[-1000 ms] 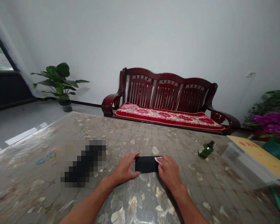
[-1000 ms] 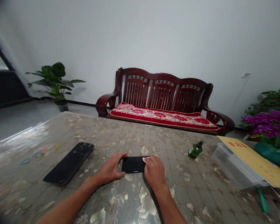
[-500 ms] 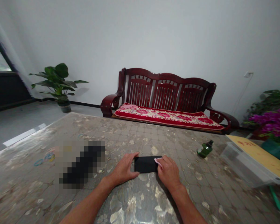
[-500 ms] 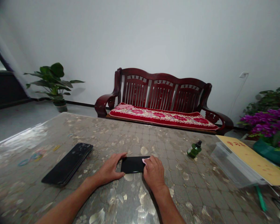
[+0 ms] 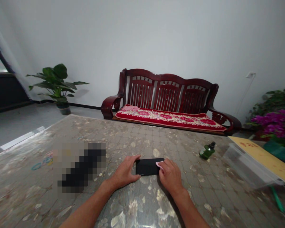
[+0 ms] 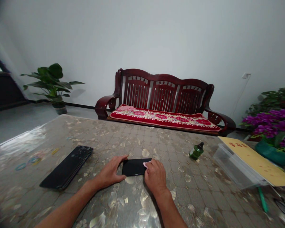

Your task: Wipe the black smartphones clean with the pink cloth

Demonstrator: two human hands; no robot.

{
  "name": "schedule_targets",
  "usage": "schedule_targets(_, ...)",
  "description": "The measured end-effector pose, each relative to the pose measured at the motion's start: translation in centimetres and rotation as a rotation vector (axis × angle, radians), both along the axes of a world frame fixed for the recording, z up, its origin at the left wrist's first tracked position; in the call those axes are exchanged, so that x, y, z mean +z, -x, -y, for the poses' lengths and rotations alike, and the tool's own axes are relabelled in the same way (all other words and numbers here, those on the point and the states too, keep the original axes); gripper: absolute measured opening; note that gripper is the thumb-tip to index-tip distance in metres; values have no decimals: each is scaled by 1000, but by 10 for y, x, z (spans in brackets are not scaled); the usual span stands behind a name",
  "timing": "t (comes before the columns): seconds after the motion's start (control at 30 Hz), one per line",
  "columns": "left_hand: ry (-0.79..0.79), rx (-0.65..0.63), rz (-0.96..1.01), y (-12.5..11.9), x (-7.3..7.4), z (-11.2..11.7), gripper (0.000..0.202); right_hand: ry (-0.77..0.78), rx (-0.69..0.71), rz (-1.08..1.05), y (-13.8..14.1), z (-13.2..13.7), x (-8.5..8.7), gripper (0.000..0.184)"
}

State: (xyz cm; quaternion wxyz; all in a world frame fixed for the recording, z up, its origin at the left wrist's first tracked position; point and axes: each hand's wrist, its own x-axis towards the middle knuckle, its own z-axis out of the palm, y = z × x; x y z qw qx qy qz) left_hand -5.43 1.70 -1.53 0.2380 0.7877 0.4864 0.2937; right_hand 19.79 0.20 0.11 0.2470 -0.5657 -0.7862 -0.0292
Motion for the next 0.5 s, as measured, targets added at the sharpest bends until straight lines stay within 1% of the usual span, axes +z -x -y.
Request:
schedule_targets(0.1,-6,-6,3,0,0,0,76,-15,8,9,0,0,-2,33)
schedule_targets(0.3,-3,-8,1,-1,2,1,75,-14,110,37,10,6,0,34)
schedule_targets(0.37,-6,-8,3,0,2,1,76,-12,91,31,8,5,1,34)
schedule_targets(0.5,-16,-10,15,1,-1,0,76,-7,2,33,-2,1,1,33)
